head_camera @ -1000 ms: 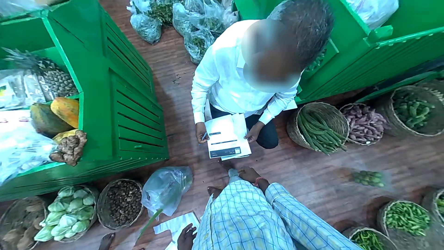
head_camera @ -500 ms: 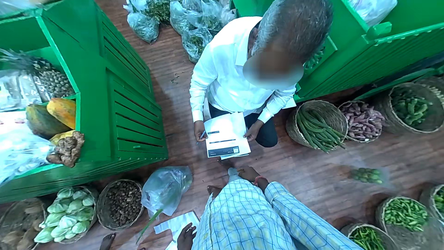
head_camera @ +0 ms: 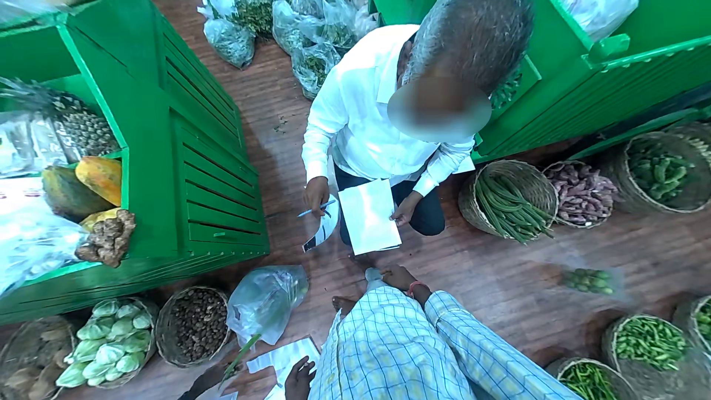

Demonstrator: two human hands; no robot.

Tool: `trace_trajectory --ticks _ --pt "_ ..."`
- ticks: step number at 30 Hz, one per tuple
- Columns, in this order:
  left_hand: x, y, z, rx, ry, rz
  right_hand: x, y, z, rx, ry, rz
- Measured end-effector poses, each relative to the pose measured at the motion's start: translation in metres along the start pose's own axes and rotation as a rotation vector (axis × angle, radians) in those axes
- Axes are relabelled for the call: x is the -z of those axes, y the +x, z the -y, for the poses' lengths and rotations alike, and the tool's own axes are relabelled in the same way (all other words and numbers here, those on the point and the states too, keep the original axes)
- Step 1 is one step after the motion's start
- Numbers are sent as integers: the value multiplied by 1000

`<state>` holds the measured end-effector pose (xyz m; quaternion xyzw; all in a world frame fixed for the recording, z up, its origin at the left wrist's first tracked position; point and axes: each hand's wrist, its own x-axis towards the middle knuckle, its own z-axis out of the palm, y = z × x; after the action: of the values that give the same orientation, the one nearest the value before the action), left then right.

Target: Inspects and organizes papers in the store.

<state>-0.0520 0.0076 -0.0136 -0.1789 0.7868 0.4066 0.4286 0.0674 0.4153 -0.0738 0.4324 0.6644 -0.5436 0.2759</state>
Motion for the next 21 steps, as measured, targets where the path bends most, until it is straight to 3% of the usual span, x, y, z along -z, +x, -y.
trace_trajectory --ticks 9,13,21 --pt "-1 7 4 -26 0 -3 0 1 -2 6 7 -5" --pt "-4 -4 -14 5 28 -6 1 1 -1 13 -10 8" --pt "1 8 3 -8 18 0 0 1 -1 8 -32 5"
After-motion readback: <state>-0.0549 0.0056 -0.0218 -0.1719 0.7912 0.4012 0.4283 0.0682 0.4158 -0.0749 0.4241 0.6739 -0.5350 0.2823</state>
